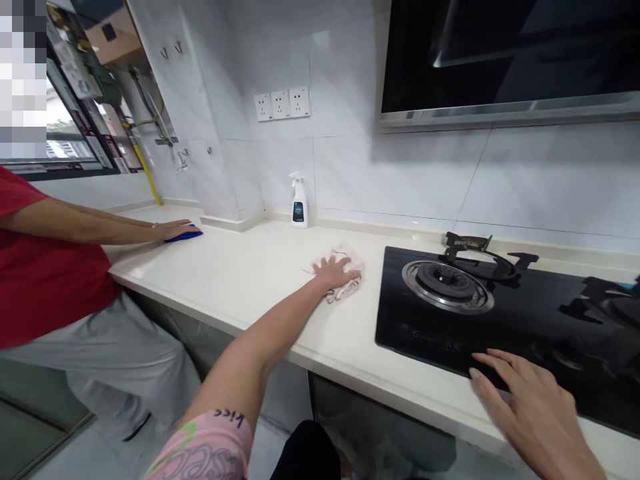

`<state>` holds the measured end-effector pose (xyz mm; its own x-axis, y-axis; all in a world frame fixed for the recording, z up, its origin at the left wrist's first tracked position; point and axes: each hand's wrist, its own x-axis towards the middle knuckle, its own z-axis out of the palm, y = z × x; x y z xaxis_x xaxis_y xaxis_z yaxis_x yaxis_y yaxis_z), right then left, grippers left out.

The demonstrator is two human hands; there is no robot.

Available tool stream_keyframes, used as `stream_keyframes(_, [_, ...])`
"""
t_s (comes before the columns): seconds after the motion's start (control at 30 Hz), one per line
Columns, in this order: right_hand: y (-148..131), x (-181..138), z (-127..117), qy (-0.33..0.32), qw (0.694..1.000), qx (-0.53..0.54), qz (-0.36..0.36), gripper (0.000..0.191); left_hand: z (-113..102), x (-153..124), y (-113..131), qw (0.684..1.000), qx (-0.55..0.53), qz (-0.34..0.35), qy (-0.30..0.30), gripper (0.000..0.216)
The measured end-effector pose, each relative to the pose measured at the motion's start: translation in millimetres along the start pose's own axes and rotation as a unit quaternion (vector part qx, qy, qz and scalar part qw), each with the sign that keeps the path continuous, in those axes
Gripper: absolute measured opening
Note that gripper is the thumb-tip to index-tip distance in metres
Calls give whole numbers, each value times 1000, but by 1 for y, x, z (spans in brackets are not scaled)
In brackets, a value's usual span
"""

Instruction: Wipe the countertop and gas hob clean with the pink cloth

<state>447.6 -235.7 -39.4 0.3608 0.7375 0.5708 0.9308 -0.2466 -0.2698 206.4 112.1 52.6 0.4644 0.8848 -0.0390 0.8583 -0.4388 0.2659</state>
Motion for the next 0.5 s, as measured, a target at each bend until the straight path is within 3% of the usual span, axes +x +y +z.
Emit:
stream_keyframes(0.1, [-2,1,-2,-11,1000,-10,7,57,12,-1,43,998,-10,63,-16,83])
stream_keyframes(0.2, [-4,1,-4,-20,1000,-11,10,58,17,-30,57,993,-15,116,-21,73])
stream_keyframes(0.3, [-5,1,-4,-29,999,-17,14,59,17,-87,38,986,-17,162,-30,70])
stream_keyframes(0.43, [-6,1,-4,-27,999,-22,11,59,15,-176,-10,964,-51,260,-35,66])
stream_keyframes(0.5, [-6,1,-5,-26,999,-21,6,60,10,-203,-36,963,-56,262,-41,69])
